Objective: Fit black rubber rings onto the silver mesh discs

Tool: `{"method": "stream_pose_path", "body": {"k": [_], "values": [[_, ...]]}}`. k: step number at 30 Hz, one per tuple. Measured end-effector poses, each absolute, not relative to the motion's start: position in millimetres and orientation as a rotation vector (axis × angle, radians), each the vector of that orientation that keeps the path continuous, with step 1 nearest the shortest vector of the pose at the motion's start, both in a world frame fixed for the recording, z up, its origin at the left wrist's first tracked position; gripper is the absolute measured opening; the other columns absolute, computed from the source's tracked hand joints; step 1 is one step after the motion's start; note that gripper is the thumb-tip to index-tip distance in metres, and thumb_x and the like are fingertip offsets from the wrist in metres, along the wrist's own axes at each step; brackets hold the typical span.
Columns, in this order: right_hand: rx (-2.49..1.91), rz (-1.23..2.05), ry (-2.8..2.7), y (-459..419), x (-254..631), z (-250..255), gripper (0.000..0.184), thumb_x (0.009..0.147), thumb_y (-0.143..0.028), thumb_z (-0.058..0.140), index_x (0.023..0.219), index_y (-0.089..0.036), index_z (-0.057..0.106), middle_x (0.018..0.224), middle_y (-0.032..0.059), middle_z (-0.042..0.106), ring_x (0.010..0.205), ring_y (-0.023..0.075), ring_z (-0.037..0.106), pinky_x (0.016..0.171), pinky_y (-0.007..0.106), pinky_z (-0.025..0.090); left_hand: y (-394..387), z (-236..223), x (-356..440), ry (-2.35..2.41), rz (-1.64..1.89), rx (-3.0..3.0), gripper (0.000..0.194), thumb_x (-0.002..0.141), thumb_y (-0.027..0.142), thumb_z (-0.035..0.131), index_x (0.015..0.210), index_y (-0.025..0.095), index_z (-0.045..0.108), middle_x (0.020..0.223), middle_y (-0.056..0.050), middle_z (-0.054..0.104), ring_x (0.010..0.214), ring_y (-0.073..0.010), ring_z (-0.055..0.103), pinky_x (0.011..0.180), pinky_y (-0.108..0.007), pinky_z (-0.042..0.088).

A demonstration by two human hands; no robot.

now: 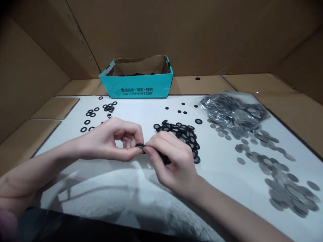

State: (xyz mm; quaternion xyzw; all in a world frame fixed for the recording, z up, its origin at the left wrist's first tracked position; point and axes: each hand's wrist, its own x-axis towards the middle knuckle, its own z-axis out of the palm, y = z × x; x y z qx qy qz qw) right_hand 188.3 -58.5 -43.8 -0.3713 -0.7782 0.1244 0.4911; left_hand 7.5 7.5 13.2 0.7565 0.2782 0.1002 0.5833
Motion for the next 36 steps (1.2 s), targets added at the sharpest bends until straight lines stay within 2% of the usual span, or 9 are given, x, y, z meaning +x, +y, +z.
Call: {"method": "stream_pose_path", "body": {"k": [4, 8, 14, 17, 20, 24, 29, 34, 36], "values": [[-0.937, 0.289, -1.865, -56, 190, -40, 0.016, 0.089, -0.007, 0.051, 0.08, -0.02, 0.054, 0.067, 0.0014, 0.057, 0.063, 0.0124, 0.053, 0.057, 0.027, 0.043, 5, 8, 10, 0.64, 0.439, 1.846, 0.013, 0.086, 0.023, 0.061, 0.08, 0.012, 0.057, 0.067, 0.003, 0.056, 0.061, -0.0052, 0.052, 0.055, -0.015, 0.042], [-0.946, 0.342, -1.899, -54, 194, -36, 0.018, 0.091, -0.009, 0.049, 0.078, -0.02, 0.054, 0.066, 0.0011, 0.057, 0.06, 0.0111, 0.052, 0.055, 0.025, 0.042, 2, 6, 11, 0.603, 0.414, 1.799, 0.012, 0.091, 0.024, 0.056, 0.086, 0.013, 0.054, 0.068, 0.001, 0.059, 0.062, -0.0072, 0.059, 0.057, -0.016, 0.047], [-0.916, 0.342, -1.826, -58, 189, -45, 0.016, 0.087, -0.006, 0.054, 0.08, -0.019, 0.057, 0.068, 0.0011, 0.058, 0.064, 0.0114, 0.054, 0.057, 0.025, 0.044, 4, 12, 9, 0.646, 0.284, 1.826, 0.01, 0.084, 0.021, 0.06, 0.079, 0.013, 0.056, 0.062, 0.005, 0.052, 0.056, -0.0035, 0.047, 0.051, -0.012, 0.039], [-0.909, 0.347, -1.826, -58, 186, -47, 0.016, 0.087, -0.005, 0.055, 0.08, -0.019, 0.058, 0.069, 0.0013, 0.06, 0.064, 0.0115, 0.055, 0.057, 0.026, 0.045, 7, 15, 6, 0.664, 0.198, 1.853, 0.01, 0.082, 0.02, 0.06, 0.077, 0.013, 0.056, 0.061, 0.005, 0.052, 0.056, -0.0043, 0.048, 0.051, -0.014, 0.04], [-0.879, 0.334, -1.933, -53, 190, -42, 0.014, 0.087, -0.006, 0.056, 0.081, -0.019, 0.058, 0.068, 0.0021, 0.06, 0.063, 0.012, 0.054, 0.057, 0.027, 0.044, 8, 16, 5, 0.68, 0.235, 1.93, 0.007, 0.08, 0.018, 0.06, 0.076, 0.012, 0.058, 0.062, 0.005, 0.052, 0.058, -0.005, 0.049, 0.054, -0.015, 0.042], [-0.885, 0.331, -2.047, -46, 199, -31, 0.013, 0.089, -0.009, 0.054, 0.081, -0.019, 0.057, 0.067, 0.0018, 0.059, 0.062, 0.0115, 0.053, 0.055, 0.025, 0.044, 5, 17, 5, 0.673, 0.331, 2.024, 0.01, 0.084, 0.02, 0.059, 0.079, 0.012, 0.061, 0.061, 0.004, 0.052, 0.057, -0.0049, 0.047, 0.052, -0.014, 0.039], [-0.905, 0.371, -1.94, -49, 198, -32, 0.017, 0.089, -0.008, 0.052, 0.078, -0.021, 0.053, 0.064, 0.0, 0.057, 0.06, 0.0115, 0.052, 0.054, 0.026, 0.043, 1, 15, 7, 0.65, 0.35, 1.855, 0.011, 0.091, 0.024, 0.052, 0.085, 0.015, 0.053, 0.066, 0.003, 0.06, 0.06, -0.007, 0.06, 0.054, -0.014, 0.047], [-0.885, 0.35, -1.871, -55, 192, -40, 0.016, 0.087, -0.005, 0.054, 0.082, -0.021, 0.054, 0.07, 0.0012, 0.057, 0.064, 0.0117, 0.053, 0.058, 0.026, 0.044, 5, 16, 8, 0.643, 0.232, 1.833, 0.011, 0.086, 0.02, 0.058, 0.078, 0.014, 0.053, 0.056, 0.006, 0.054, 0.051, -0.004, 0.05, 0.045, -0.011, 0.037], [-0.862, 0.356, -1.937, -54, 192, -40, 0.016, 0.087, -0.006, 0.053, 0.082, -0.02, 0.054, 0.069, 0.0014, 0.057, 0.064, 0.0119, 0.052, 0.057, 0.026, 0.043, 7, 17, 7, 0.649, 0.22, 1.845, 0.01, 0.083, 0.019, 0.059, 0.076, 0.013, 0.054, 0.058, 0.006, 0.053, 0.052, -0.0039, 0.049, 0.047, -0.012, 0.038]]}}
